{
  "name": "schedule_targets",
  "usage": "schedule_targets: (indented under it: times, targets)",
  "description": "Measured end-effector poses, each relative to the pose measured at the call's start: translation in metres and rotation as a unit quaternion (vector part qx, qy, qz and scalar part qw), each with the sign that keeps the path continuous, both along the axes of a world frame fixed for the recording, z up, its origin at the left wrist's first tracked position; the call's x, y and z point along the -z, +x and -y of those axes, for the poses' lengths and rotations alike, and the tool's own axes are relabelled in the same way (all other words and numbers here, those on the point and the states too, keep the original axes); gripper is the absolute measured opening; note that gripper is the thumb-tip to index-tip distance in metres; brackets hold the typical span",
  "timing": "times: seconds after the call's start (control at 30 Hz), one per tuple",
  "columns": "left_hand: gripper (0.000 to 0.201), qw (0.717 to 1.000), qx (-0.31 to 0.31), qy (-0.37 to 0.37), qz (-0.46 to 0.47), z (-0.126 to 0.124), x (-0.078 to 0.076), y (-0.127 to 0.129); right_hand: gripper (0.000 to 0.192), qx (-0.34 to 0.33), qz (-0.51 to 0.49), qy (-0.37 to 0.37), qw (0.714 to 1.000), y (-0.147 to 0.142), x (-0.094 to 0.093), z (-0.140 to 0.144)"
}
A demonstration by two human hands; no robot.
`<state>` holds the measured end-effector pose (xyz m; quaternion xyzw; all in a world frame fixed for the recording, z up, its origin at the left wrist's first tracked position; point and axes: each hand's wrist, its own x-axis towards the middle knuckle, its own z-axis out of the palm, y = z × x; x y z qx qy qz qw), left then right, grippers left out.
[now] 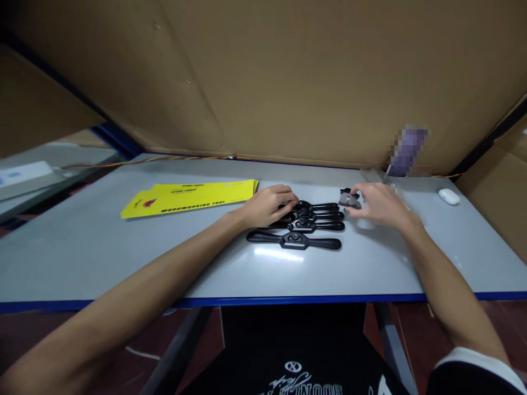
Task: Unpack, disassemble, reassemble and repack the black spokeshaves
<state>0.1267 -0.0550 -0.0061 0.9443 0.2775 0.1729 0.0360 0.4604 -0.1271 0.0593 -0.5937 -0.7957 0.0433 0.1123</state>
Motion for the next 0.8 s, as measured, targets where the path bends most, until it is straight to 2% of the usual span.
schedule_targets:
  times: [0.1,0.2,0.33,0.47,0.6,0.8]
  targets:
    - [0.039,1.000,0.007,0.009,0.002,0.000,-0.003,0.001,0.041,-0.091,-0.104,-0.017,0.990,-0.036,0.000,0.016]
    - [0.036,0.999,0.011,0.035,0.023,0.000,-0.007,0.000,0.038,-0.175,-0.116,-0.052,0.976,-0.077,0.005,0.029]
    - [0.033,0.994,0.003,0.090,0.064,0.003,-0.013,-0.002,0.033,-0.171,-0.064,-0.067,0.981,-0.110,0.015,0.031]
    - [0.032,0.988,0.003,0.130,0.088,0.006,-0.017,-0.005,0.034,-0.145,-0.039,-0.081,0.985,-0.115,0.021,0.028]
    - [0.034,0.988,0.012,0.134,0.081,0.007,-0.020,-0.009,0.031,-0.127,-0.030,-0.084,0.988,-0.110,0.022,0.030]
    - [0.037,0.987,0.033,0.139,0.077,0.010,-0.021,-0.005,0.033,-0.121,-0.072,-0.101,0.985,-0.104,0.024,0.031]
